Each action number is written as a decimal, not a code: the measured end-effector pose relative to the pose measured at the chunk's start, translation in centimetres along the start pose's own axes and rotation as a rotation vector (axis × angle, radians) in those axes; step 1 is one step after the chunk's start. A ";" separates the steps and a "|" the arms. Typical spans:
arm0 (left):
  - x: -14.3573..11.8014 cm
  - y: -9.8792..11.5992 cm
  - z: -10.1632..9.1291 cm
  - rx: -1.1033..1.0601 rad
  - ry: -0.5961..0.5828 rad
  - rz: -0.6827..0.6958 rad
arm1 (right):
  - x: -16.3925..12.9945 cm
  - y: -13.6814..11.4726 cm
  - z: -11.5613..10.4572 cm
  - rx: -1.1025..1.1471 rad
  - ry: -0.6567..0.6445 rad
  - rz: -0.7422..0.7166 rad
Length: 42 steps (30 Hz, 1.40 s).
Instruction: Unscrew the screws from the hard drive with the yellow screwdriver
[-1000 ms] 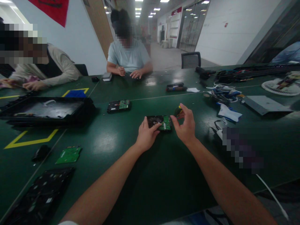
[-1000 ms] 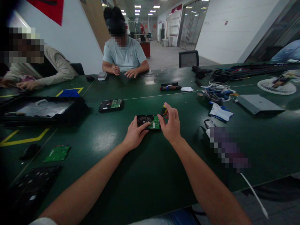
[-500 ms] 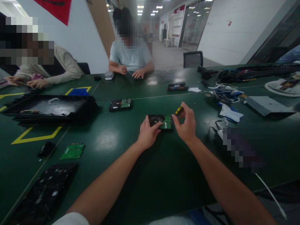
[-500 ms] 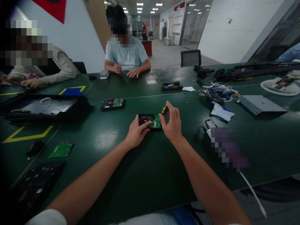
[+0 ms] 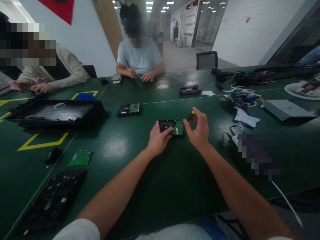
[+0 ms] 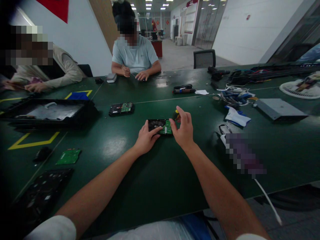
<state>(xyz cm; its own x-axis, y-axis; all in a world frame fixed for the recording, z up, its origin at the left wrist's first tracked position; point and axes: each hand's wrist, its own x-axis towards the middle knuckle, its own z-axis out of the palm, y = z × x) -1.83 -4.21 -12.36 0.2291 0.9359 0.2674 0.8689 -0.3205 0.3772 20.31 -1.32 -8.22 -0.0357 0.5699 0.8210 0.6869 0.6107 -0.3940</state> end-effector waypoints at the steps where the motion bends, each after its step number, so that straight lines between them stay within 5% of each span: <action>1: 0.0 0.0 0.0 -0.001 -0.001 0.001 | 0.0 0.1 0.0 -0.001 -0.003 -0.003; 33: 0.1 -0.1 0.3 -0.004 0.005 -0.005 | 0.2 0.3 0.0 0.034 -0.024 0.009; 42: 0.1 -0.1 0.3 -0.027 0.014 -0.002 | 0.4 -0.2 -0.1 0.026 -0.063 -0.094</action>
<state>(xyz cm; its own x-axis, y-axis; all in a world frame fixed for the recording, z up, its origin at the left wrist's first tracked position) -1.81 -4.05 -12.66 0.2211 0.9344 0.2793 0.8571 -0.3228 0.4015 20.24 -1.22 -7.75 -0.1454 0.5419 0.8278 0.6595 0.6767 -0.3272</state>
